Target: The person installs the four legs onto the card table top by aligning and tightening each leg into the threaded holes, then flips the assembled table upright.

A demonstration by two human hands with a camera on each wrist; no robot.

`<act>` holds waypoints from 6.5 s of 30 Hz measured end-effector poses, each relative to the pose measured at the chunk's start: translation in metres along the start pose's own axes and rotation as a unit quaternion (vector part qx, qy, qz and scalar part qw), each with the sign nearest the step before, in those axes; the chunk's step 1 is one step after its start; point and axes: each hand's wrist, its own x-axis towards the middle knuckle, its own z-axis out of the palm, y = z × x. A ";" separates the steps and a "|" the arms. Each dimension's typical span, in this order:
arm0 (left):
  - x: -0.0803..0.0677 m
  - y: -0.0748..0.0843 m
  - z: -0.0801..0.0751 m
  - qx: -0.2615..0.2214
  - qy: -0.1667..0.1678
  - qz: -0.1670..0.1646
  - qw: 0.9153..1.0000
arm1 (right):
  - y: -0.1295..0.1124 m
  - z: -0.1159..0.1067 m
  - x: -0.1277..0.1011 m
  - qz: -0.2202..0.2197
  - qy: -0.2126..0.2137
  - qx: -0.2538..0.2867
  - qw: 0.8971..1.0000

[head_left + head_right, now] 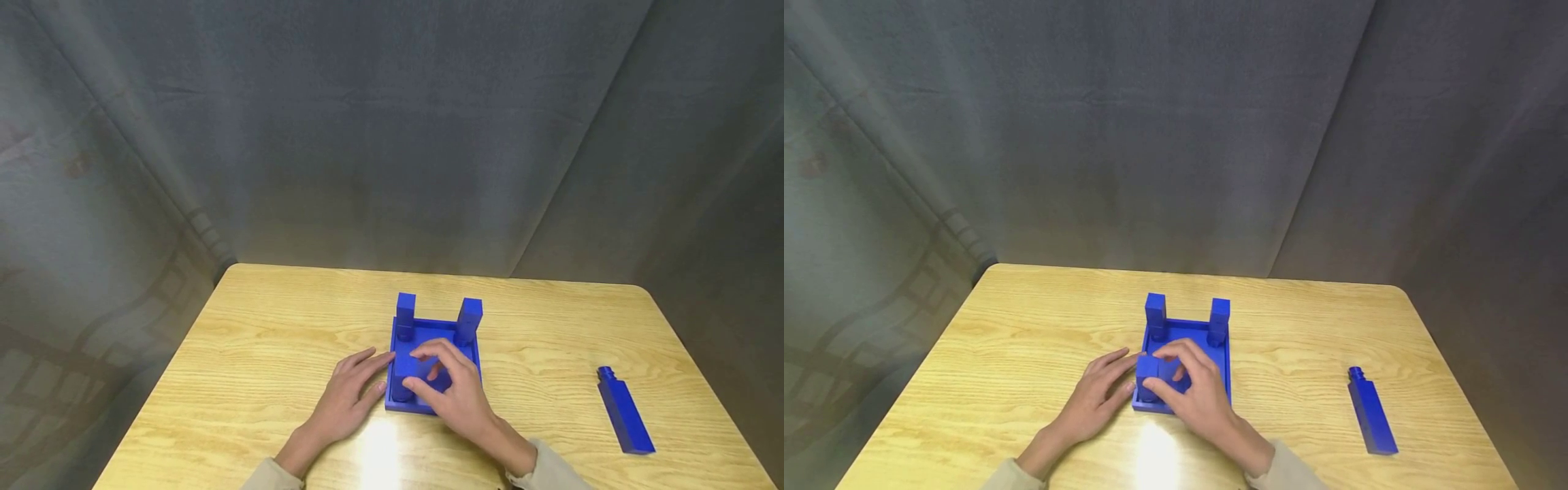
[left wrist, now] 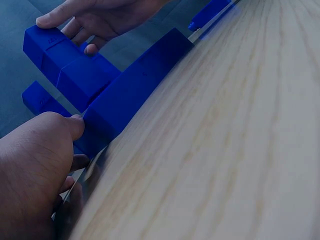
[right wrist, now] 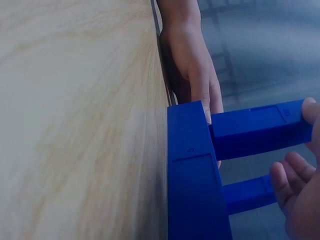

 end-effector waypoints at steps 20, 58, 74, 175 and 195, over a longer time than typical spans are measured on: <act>0.000 0.000 0.000 -0.007 -0.004 -0.005 1.000 | 0.000 -0.005 0.003 -0.038 -0.077 -0.007 0.996; 0.000 0.000 0.000 0.006 0.000 0.001 1.000 | -0.001 -0.003 0.001 -0.011 -0.027 -0.041 0.999; 0.000 -0.001 0.000 -0.013 -0.006 -0.021 1.000 | -0.004 -0.008 0.003 -0.038 -0.118 -0.046 0.991; -0.002 -0.001 0.000 0.009 0.013 -0.009 1.000 | -0.004 -0.007 0.003 -0.034 -0.145 -0.058 0.987; 0.000 -0.002 0.001 0.004 0.001 0.002 1.000 | -0.010 -0.033 -0.016 -0.014 -0.078 -0.078 0.994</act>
